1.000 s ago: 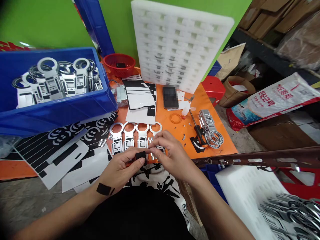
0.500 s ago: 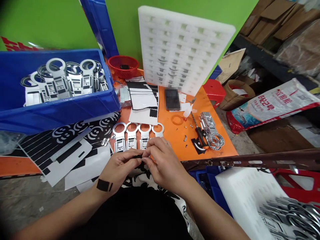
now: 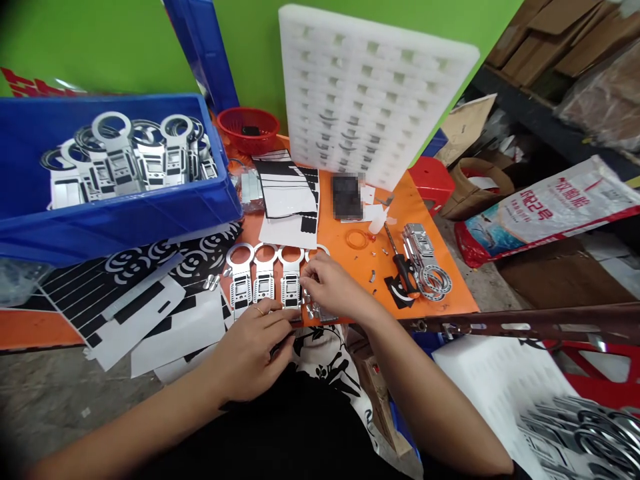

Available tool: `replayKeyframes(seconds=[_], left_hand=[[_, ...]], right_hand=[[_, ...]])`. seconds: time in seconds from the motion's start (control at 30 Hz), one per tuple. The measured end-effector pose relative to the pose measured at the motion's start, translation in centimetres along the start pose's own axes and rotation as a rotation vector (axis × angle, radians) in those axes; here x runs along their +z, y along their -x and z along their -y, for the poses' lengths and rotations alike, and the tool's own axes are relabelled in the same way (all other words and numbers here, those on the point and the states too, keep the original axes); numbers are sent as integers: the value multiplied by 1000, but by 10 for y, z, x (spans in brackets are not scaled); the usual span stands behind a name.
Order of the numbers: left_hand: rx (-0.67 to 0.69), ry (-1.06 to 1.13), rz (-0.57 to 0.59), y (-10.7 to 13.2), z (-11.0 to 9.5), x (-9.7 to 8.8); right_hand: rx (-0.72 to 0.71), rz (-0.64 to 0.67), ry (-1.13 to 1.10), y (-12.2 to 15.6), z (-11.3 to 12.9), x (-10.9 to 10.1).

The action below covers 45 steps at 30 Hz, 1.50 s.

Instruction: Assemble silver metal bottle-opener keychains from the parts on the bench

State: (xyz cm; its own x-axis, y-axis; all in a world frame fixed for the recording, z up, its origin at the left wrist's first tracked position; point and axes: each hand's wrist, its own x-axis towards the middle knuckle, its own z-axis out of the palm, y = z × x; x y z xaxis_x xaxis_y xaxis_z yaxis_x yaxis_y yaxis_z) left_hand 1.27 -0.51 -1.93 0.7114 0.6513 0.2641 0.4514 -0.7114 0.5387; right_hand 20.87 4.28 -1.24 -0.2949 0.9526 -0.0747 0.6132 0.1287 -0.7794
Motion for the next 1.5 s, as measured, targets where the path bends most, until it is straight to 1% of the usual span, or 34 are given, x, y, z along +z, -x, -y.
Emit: replayKeyframes(seconds=[0.27,0.53,0.67,1.1,1.3,1.5], left_hand=[[-5,-53,32,0,4,0],[-1,-70,33,1,5,2],[-1,-64,14,2,7,3],[-14,-103,28,2,5,2],[-3,-136,48,1,5,3],[-26,-189,84,0,6,5]], right_hand=[[9,-8,18,-1,4,6],[-2,2,25,-1,4,5],[-2,8,14,-2,3,5],[-8,-59,45,-3,-2,14],[-22,-90,69,-1,-6,18],[-18,-117,99,0,-5,20]])
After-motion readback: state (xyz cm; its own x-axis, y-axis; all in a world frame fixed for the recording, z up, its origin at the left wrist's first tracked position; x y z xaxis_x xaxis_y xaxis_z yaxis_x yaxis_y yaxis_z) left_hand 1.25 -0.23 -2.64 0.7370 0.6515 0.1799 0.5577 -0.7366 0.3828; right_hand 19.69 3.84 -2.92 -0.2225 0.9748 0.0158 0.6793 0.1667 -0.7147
